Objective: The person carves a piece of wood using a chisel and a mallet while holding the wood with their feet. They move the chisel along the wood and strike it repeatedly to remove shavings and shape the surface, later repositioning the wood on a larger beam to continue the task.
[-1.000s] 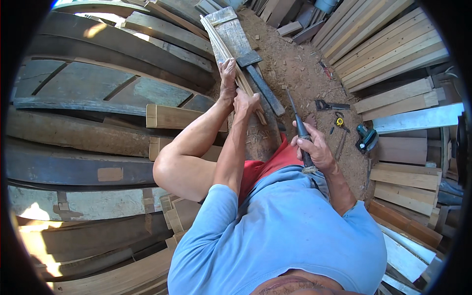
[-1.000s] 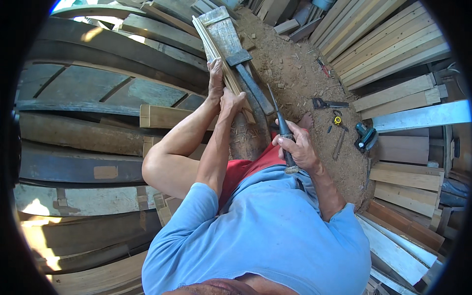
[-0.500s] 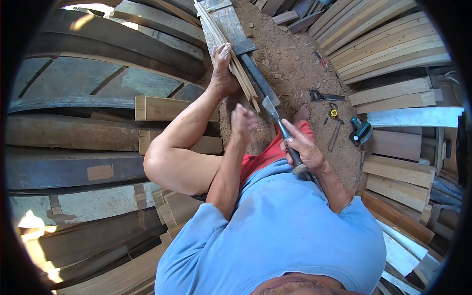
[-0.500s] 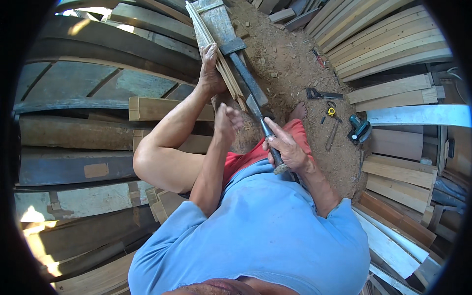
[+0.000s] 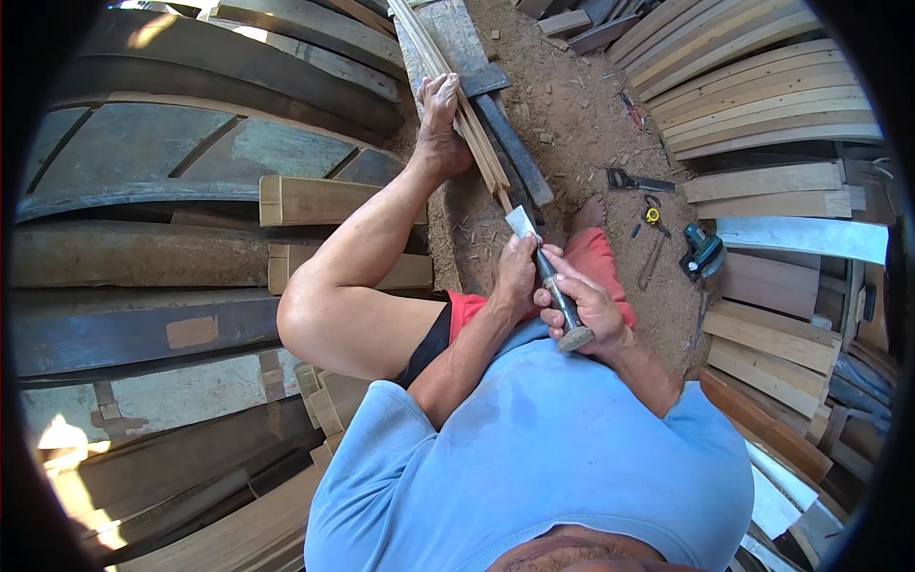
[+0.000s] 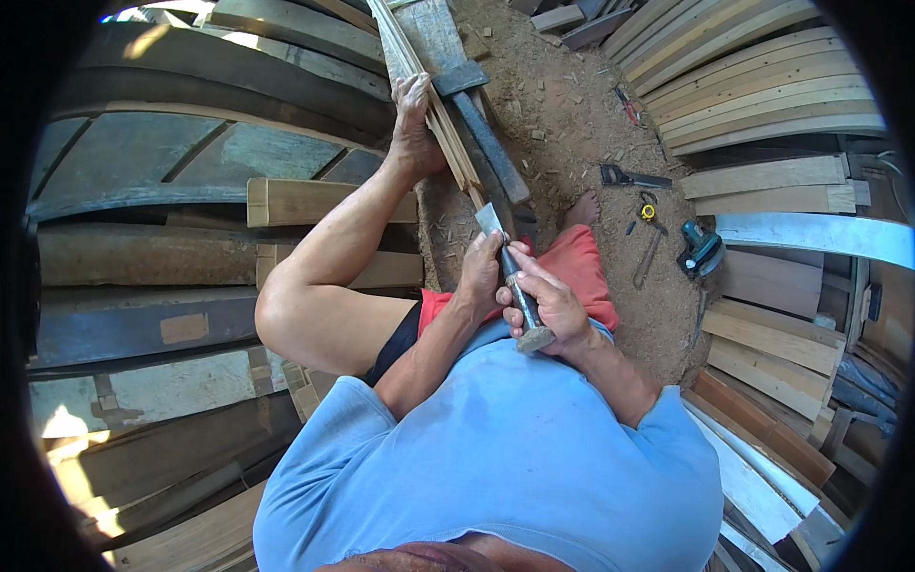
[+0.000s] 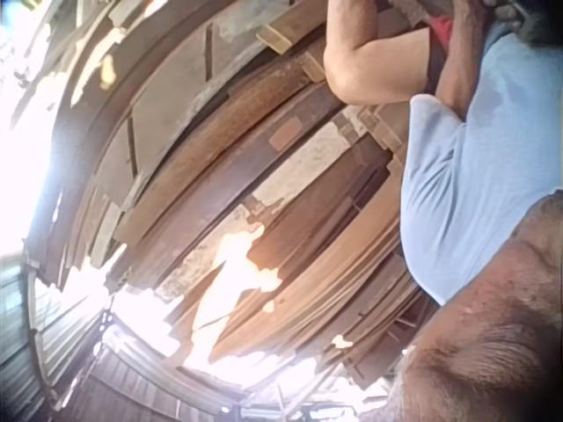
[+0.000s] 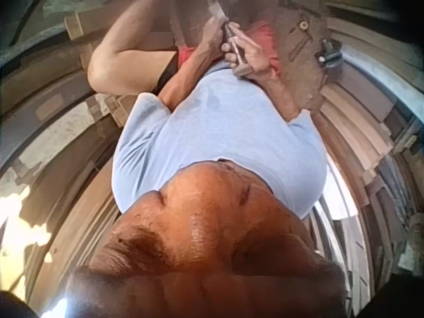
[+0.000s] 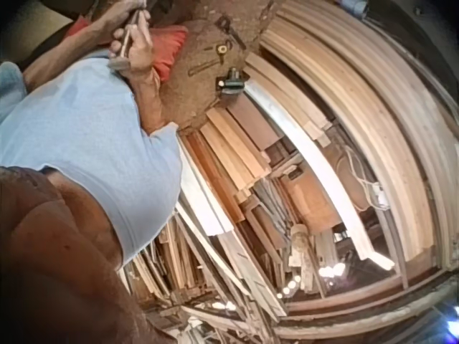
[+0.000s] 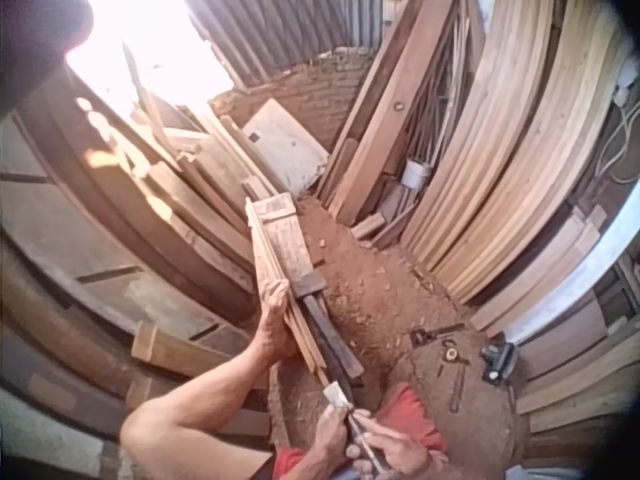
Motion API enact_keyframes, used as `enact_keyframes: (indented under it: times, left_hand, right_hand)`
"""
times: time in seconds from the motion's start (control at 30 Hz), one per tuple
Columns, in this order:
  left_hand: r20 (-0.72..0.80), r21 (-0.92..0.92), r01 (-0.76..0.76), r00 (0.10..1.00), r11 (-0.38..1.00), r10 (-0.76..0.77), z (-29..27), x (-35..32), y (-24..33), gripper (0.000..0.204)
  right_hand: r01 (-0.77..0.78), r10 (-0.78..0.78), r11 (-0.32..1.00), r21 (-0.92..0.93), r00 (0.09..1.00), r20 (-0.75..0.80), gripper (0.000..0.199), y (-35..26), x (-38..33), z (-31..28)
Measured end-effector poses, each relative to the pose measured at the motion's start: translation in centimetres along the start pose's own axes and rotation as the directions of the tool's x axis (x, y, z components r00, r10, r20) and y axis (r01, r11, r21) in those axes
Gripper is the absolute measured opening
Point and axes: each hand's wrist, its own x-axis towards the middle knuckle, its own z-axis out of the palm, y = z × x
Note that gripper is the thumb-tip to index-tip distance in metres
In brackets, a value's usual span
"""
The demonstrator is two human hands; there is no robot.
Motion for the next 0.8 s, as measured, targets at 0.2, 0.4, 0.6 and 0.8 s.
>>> enact_keyframes:
  times: [0.2,0.4,0.6,0.8]
  left_hand:
    - [-0.097,0.174,-0.04,0.994,0.984,0.057,0.4,1.1,1.0,0.025]
    - [-0.147,0.391,0.008,0.988,0.92,0.054,0.1,2.4,2.5,0.038]
    - [-0.138,0.305,0.003,0.99,0.952,0.042,0.0,1.3,1.0,0.037]
    - [-0.118,0.475,-0.009,0.99,0.88,0.074,-1.2,2.0,0.6,0.039]
  right_hand:
    - [-0.022,0.022,0.998,0.05,1.0,0.002,0.059,-0.1,1.4,0.6]
    - [-0.02,0.02,0.997,0.076,1.0,-0.005,0.041,0.0,2.4,1.5]
    - [-0.03,0.031,0.999,0.031,0.999,-0.029,0.037,0.9,1.3,0.8]
    - [-0.023,0.023,1.0,-0.005,1.0,0.016,0.036,1.2,1.7,-0.1]
